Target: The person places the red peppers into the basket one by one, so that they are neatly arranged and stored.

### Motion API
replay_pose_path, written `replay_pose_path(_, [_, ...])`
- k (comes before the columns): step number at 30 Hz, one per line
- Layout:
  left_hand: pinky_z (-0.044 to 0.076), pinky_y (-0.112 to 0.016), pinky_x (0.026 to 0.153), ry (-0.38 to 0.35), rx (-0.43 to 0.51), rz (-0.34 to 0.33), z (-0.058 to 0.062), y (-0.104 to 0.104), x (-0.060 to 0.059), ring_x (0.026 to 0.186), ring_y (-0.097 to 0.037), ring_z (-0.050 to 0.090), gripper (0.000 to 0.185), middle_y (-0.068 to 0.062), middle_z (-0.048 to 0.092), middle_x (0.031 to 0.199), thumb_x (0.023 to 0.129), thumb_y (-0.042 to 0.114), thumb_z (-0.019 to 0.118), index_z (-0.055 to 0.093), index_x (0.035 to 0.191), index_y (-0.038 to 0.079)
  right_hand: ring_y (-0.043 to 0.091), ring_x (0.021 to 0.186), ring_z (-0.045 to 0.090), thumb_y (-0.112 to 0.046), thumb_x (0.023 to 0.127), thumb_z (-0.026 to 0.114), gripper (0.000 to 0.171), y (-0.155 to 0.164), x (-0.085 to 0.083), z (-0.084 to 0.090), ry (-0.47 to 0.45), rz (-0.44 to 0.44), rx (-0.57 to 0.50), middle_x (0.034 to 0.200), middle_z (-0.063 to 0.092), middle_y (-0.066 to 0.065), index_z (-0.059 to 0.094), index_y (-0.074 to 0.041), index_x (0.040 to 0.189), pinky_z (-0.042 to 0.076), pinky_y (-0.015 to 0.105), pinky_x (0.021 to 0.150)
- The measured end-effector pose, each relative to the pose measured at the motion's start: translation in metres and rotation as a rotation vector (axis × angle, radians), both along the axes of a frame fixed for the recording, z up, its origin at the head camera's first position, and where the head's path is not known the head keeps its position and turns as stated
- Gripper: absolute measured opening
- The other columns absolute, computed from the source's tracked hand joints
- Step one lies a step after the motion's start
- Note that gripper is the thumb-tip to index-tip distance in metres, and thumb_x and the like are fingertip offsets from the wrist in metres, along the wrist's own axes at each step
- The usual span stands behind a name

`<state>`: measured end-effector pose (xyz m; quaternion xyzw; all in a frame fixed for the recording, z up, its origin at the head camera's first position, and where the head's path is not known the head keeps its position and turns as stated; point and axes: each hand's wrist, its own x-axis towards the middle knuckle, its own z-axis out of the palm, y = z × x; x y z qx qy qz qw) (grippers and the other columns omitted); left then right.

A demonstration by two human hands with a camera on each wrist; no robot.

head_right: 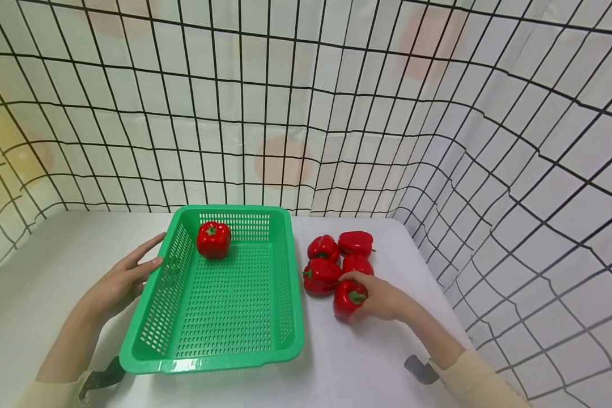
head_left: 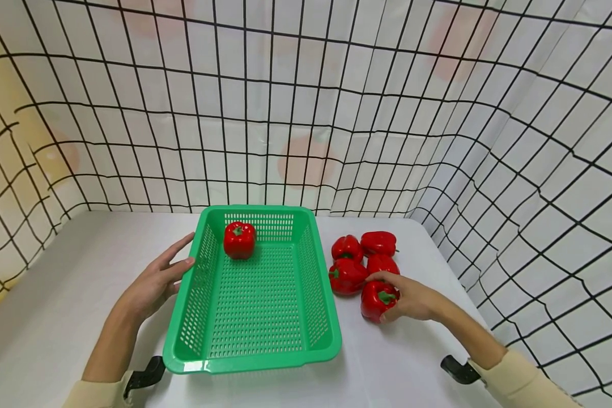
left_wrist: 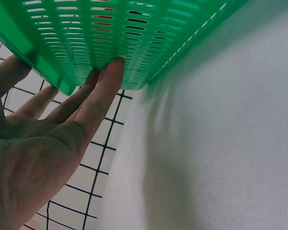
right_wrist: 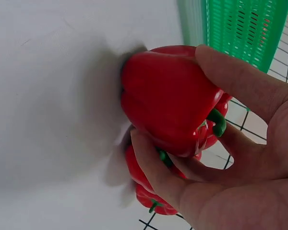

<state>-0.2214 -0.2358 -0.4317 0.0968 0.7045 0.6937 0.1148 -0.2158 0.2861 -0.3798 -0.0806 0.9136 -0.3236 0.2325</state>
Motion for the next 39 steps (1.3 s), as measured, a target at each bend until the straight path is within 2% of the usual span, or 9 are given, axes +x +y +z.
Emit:
replay_pose_path(7, [0.061,-0.035,0.089,0.012,-0.036,0.017,-0.002,0.001,0.0,0.101,-0.024,0.075,0.071,-0.008,0.065,0.13,0.106,0.032,0.053,0.013,0.165,0.027,0.041,0.128,0.047,-0.015,0.067,0.093,0.082,0.0,0.002,-0.001,0.034,-0.008,-0.002,0.136,0.053,0.015,0.054,-0.019,0.14,0.062,0.047,0.081])
replay_pose_path(12, [0.061,-0.036,0.09,0.014,-0.045,0.023,-0.002,0.001,0.0,0.103,-0.027,0.075,0.072,-0.012,0.063,0.133,0.106,0.034,0.054,0.013,0.164,0.029,0.039,0.125,0.049,-0.016,0.068,0.092,0.08,-0.001,0.004,0.004,0.042,-0.017,-0.014,0.133,0.054,0.015,0.054,-0.016,0.139,0.063,0.046,0.08])
replay_pose_path(19, [0.06,-0.034,0.09,0.011,-0.037,0.016,-0.002,0.001,0.001,0.102,-0.025,0.075,0.07,-0.008,0.064,0.13,0.106,0.033,0.053,0.013,0.164,0.029,0.036,0.121,0.053,-0.019,0.07,0.09,0.079,-0.003,0.0,0.017,0.08,-0.007,-0.042,0.131,0.057,0.014,0.052,-0.014,0.139,0.062,0.042,0.08])
replay_pose_path(28, [0.061,-0.035,0.09,0.012,-0.046,0.019,0.0,0.003,0.002,0.103,-0.026,0.074,0.071,-0.008,0.064,0.132,0.106,0.034,0.053,0.014,0.164,0.029,0.035,0.118,0.053,-0.027,0.069,0.09,0.085,-0.008,-0.009,0.029,0.135,-0.067,-0.034,0.13,0.052,0.019,0.046,-0.014,0.141,0.061,0.043,0.082])
replay_pose_path(39, [0.061,-0.034,0.087,0.009,-0.028,0.011,0.0,0.001,0.001,0.099,-0.021,0.075,0.07,-0.004,0.065,0.126,0.107,0.031,0.052,0.013,0.165,0.027,0.035,0.12,0.054,-0.03,0.078,0.083,0.073,-0.014,-0.018,0.054,0.164,-0.074,-0.063,0.134,0.056,0.015,0.05,-0.02,0.142,0.059,0.04,0.082])
